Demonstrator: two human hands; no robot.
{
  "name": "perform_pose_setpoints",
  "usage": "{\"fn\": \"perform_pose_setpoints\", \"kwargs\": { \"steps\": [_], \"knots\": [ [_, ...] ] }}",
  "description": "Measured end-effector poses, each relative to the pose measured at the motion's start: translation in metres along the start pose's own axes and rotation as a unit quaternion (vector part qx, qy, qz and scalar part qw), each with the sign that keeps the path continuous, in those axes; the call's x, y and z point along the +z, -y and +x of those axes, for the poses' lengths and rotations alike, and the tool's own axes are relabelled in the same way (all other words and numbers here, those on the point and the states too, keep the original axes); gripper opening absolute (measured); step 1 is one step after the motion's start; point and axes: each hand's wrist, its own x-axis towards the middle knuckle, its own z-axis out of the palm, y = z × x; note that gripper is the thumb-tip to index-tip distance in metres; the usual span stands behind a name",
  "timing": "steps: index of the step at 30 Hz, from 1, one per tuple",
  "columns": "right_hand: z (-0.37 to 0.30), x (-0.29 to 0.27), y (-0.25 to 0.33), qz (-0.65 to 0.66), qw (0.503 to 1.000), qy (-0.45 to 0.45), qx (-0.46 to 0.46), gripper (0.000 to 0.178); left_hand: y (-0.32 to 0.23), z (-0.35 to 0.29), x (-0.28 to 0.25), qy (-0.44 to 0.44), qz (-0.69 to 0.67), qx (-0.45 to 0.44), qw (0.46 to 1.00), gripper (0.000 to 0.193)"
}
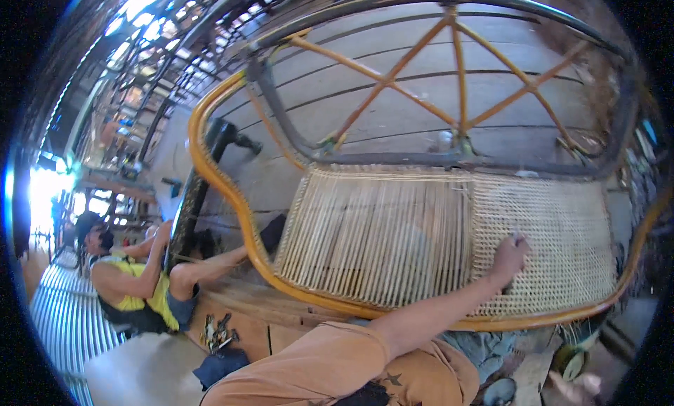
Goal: Weaving and repairing a rattan chair frame using natural fiber strips.
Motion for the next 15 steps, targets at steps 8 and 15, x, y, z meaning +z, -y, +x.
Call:
{"fn": "perform_pose_setpoints", "kwargs": {
  "steps": [8,15],
  "knots": [
    [-0.031,-0.063,0.012,0.155,0.969,-0.136,0.137,0.026,-0.05,-0.038,-0.014,0.12,0.24,0.143,0.953,0.021],
    [0.179,-0.162,0.174,0.418,0.876,-0.136,-0.197,0.022,-0.1,-0.044,0.001,0.193,0.3,0.189,0.915,0.019]
  ]
}}
